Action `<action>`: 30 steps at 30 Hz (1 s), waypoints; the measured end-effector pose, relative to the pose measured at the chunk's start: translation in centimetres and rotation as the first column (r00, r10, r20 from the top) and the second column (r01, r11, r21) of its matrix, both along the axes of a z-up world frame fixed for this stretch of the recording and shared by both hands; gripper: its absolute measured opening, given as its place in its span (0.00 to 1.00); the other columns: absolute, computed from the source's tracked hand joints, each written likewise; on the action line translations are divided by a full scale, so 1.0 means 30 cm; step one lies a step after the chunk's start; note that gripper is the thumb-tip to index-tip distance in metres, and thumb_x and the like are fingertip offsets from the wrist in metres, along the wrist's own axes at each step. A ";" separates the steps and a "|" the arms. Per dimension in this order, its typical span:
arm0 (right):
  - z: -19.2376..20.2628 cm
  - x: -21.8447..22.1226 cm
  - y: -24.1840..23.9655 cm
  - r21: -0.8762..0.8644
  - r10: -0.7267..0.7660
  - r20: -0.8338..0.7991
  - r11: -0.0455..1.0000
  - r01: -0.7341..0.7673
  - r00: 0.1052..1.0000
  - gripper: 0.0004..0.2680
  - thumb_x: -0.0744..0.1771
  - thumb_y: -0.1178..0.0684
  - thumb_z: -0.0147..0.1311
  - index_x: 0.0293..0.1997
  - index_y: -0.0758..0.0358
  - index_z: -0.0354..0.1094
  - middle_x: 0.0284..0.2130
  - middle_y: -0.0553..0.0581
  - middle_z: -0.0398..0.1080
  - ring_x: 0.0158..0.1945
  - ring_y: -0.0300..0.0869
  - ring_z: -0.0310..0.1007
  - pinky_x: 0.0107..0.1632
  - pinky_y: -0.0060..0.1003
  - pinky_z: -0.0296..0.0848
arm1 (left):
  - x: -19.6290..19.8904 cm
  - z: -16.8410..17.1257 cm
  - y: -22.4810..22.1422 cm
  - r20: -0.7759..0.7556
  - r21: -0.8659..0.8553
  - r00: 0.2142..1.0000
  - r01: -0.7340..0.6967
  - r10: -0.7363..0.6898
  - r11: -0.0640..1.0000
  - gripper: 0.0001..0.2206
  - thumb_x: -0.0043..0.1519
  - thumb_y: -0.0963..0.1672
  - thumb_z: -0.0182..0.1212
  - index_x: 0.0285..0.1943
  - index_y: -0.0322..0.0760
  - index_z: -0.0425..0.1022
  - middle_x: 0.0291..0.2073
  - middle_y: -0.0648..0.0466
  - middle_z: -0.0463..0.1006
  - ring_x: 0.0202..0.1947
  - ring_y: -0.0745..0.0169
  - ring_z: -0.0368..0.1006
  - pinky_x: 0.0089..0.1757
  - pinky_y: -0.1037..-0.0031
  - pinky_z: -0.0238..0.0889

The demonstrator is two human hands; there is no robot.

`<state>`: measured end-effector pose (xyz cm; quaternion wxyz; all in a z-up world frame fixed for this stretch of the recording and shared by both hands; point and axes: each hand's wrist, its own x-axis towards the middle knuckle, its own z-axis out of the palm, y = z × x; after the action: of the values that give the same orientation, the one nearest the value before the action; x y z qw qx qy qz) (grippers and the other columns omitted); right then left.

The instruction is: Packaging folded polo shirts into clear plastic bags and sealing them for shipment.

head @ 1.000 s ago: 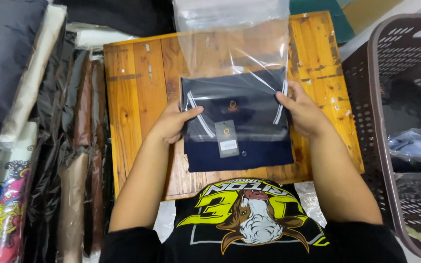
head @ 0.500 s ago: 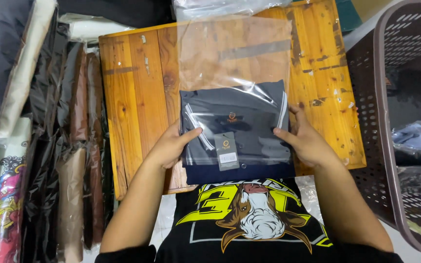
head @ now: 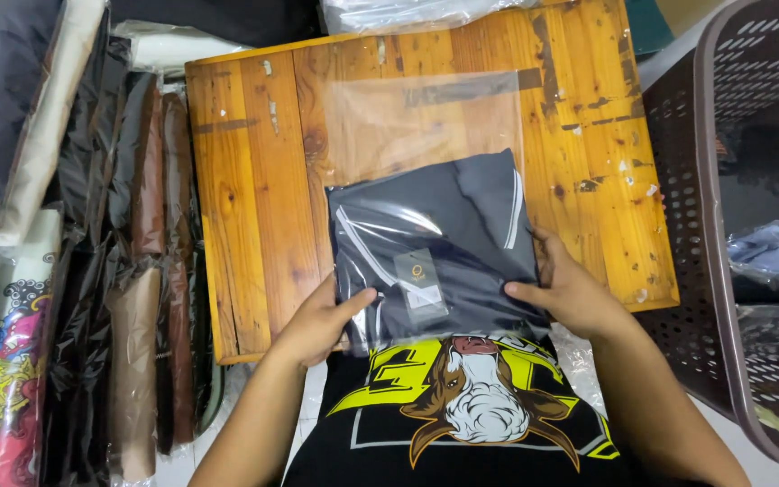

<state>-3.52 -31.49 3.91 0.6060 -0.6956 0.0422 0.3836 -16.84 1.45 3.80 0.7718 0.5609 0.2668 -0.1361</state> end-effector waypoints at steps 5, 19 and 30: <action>-0.002 -0.022 -0.001 -0.066 0.018 0.032 0.998 -0.016 0.999 0.39 0.61 0.61 0.65 0.78 0.61 0.36 0.51 0.75 0.71 0.52 0.57 0.73 0.49 0.50 0.78 | -0.018 0.014 0.000 -0.009 -0.021 0.999 -0.034 0.033 0.999 0.25 0.61 0.42 0.67 0.68 0.30 0.66 0.50 0.42 0.78 0.46 0.57 0.75 0.43 0.62 0.77; -0.068 0.027 0.053 -0.197 0.183 0.760 0.979 -0.047 0.623 0.53 0.50 0.46 0.78 0.79 0.61 0.36 0.76 0.71 0.39 0.77 0.61 0.38 0.74 0.53 0.43 | 0.138 0.133 -0.013 0.335 0.551 0.883 0.100 -0.329 0.829 0.67 0.41 0.38 0.80 0.82 0.44 0.21 0.78 0.29 0.37 0.75 0.25 0.36 0.69 0.45 0.39; -0.201 0.073 0.117 -0.175 0.115 0.978 0.908 0.380 0.176 0.25 0.57 0.46 0.76 0.58 0.54 0.73 0.54 0.52 0.74 0.60 0.45 0.73 0.62 0.36 0.71 | 0.189 -0.104 -0.052 0.450 0.527 0.878 -0.409 0.163 0.745 0.44 0.50 0.42 0.79 0.78 0.49 0.59 0.63 0.35 0.72 0.62 0.38 0.70 0.54 0.58 0.72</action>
<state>-1.33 -27.97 -2.11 0.3751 -0.8740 -0.2170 -0.2200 -11.17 -0.10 0.68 0.5982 0.7447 0.2276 0.1893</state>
